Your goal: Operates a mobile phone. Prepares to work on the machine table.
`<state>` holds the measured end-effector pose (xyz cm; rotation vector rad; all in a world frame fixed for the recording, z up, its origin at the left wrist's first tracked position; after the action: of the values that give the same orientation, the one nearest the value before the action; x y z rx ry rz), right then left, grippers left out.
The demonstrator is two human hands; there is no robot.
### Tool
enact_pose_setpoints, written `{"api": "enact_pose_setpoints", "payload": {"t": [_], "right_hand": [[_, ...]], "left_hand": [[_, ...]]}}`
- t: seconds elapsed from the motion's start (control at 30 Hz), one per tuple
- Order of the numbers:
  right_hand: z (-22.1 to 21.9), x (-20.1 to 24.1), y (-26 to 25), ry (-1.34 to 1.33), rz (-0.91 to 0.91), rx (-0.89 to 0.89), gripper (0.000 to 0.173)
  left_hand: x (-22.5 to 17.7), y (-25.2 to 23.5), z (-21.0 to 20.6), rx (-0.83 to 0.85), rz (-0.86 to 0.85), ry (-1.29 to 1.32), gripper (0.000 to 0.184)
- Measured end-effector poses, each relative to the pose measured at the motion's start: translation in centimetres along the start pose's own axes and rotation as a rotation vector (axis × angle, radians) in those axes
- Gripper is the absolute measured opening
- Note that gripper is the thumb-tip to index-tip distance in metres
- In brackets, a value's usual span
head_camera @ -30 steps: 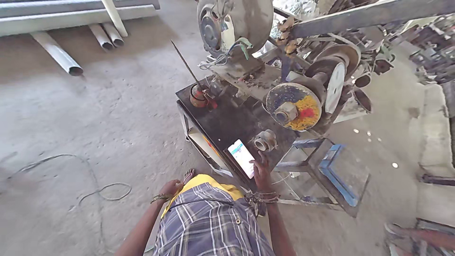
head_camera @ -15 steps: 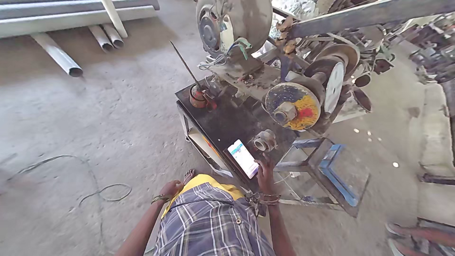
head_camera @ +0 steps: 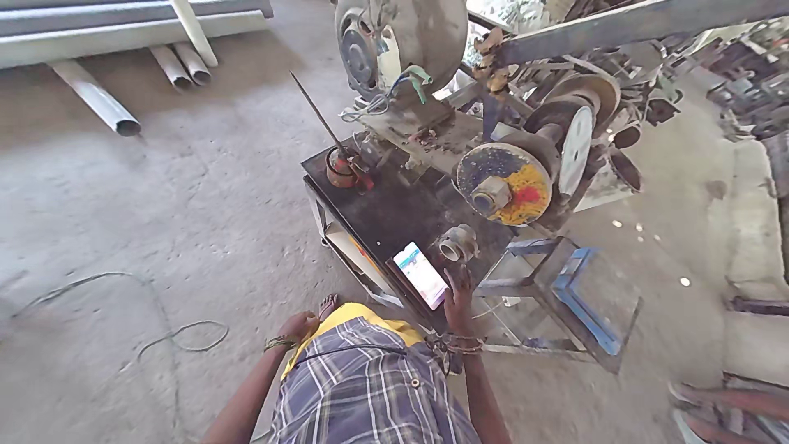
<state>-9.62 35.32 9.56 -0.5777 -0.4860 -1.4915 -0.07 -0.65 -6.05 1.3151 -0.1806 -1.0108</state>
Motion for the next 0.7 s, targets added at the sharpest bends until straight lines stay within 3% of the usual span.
{"api": "enact_pose_setpoints", "payload": {"t": [0.33,0.53,0.7], "right_hand": [[0.2,0.5,0.3,-0.101,0.013,0.044,0.031],[0.0,-0.2,0.3,-0.049,-0.038,0.004,0.044],[0.5,0.2,0.3,-0.080,-0.047,-0.019,0.044]], "left_hand": [[0.0,-0.2,-0.2,0.019,0.004,-0.006,0.048],[0.2,-0.3,-0.4,0.015,0.009,-0.016,0.047],[0.6,-0.8,-0.7,0.003,0.001,-0.013,0.047]]}}
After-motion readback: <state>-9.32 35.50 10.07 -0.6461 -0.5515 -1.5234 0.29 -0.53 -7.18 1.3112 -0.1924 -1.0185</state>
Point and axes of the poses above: each hand's wrist, its own y-axis away from the middle knuckle, its own z-axis out of the back of the hand, x = y × z, the point moved 3 cm from there along -y, towards the middle knuckle, and after that the axes turned 1 degree about -y, right-handed, at the moved point
